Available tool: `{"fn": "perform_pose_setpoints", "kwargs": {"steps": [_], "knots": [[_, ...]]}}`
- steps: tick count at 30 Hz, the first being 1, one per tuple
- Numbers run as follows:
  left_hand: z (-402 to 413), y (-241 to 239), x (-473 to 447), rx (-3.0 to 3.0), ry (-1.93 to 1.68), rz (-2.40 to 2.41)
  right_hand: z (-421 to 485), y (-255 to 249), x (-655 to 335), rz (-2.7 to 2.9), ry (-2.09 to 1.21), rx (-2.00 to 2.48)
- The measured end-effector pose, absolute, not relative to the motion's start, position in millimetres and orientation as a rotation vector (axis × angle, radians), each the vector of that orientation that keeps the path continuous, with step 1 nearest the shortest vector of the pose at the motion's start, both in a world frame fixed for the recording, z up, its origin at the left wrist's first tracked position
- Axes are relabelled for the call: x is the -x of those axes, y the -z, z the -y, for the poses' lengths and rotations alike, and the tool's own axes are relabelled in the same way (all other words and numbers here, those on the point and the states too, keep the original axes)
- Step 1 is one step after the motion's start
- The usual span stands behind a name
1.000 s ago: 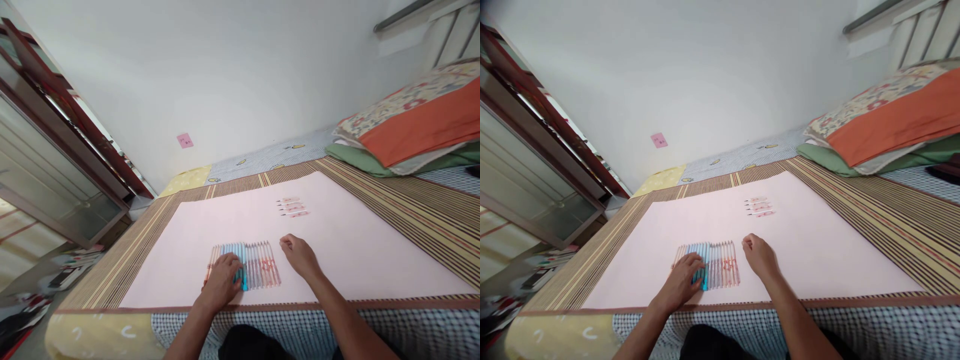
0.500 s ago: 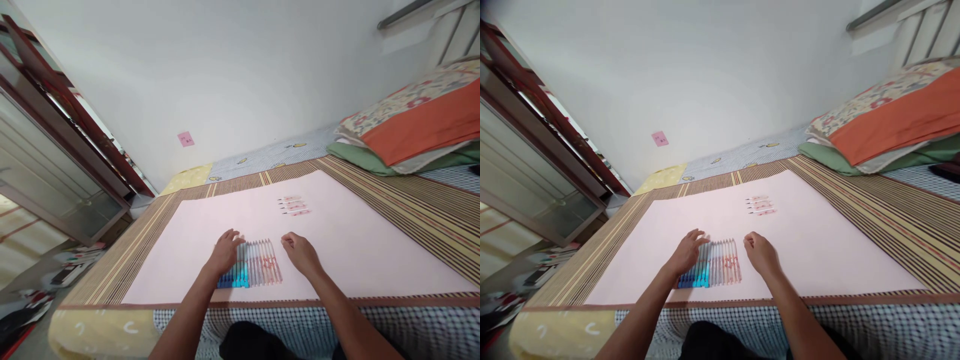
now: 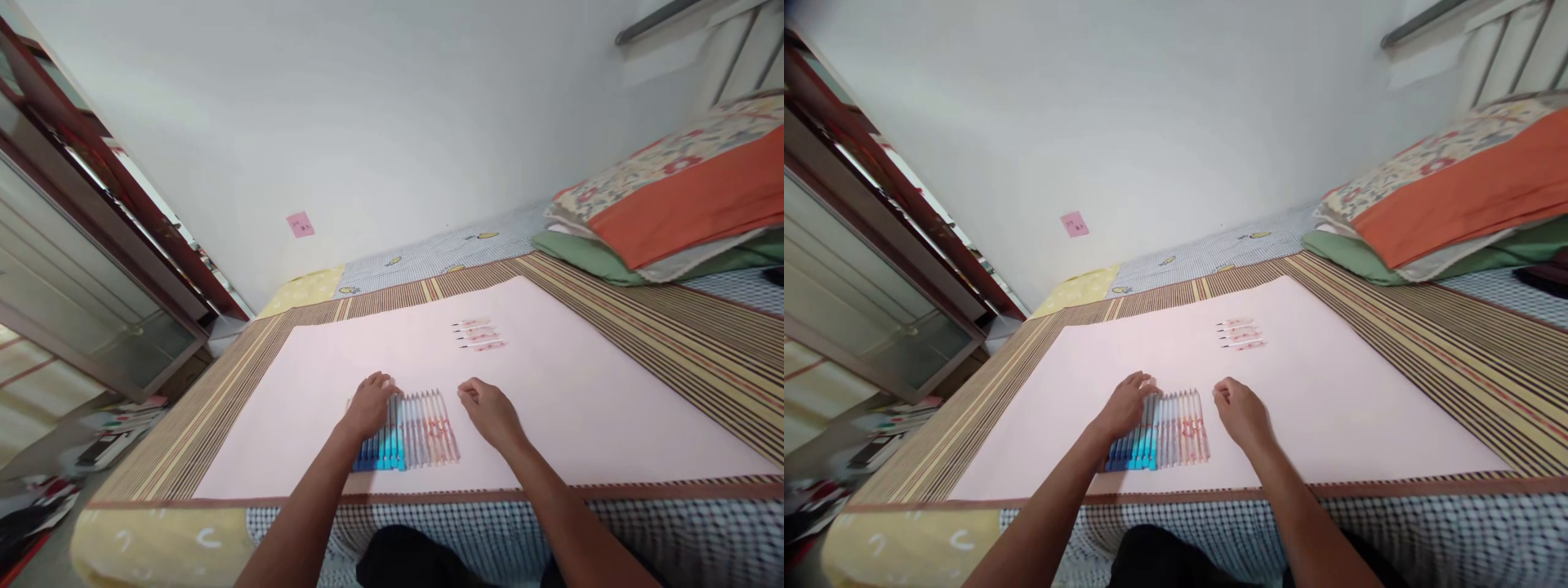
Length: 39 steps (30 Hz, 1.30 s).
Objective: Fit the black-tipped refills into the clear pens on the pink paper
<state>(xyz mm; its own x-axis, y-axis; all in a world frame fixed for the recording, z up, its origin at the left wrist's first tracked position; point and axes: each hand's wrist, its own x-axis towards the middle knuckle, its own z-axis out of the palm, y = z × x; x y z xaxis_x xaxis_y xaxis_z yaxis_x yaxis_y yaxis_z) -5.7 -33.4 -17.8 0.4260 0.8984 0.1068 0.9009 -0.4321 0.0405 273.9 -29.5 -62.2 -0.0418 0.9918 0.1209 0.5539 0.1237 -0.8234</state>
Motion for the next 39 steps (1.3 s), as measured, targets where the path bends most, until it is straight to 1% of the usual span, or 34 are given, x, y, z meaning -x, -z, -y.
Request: {"fn": "perform_pose_setpoints", "kwargs": {"steps": [12,15,17,20,22,25,28,33,39], "knots": [[34.2,18.9,7.0,2.654,0.173,1.628,28.5,65.0,-273.8,1.688,-0.756,1.509],[38.9,15.6,7.1,2.639,0.278,1.658,29.1,63.4,-273.7,1.686,-0.753,1.511],[50.9,11.1,5.8,2.608,0.432,1.688,29.6,62.5,-273.9,1.683,-0.761,1.514],[85.2,4.9,2.6,2.587,0.713,1.713,29.9,62.4,-274.1,1.679,-0.782,1.509],[113.7,5.3,-0.1,2.582,0.807,1.728,29.8,63.1,-274.2,1.681,-0.786,1.507],[149.4,14.9,-4.7,2.521,0.844,1.78,29.4,63.8,-273.9,1.688,-0.772,1.512],[166.4,29.7,-9.2,2.471,0.869,1.805,29.5,63.1,-273.3,1.689,-0.761,1.525],[166.7,46.3,-15.1,2.399,0.895,1.839,30.5,61.5,-272.9,1.687,-0.757,1.526],[162.3,51.2,-18.4,2.336,0.944,1.859,31.1,60.2,-273.3,1.692,-0.759,1.517]]}}
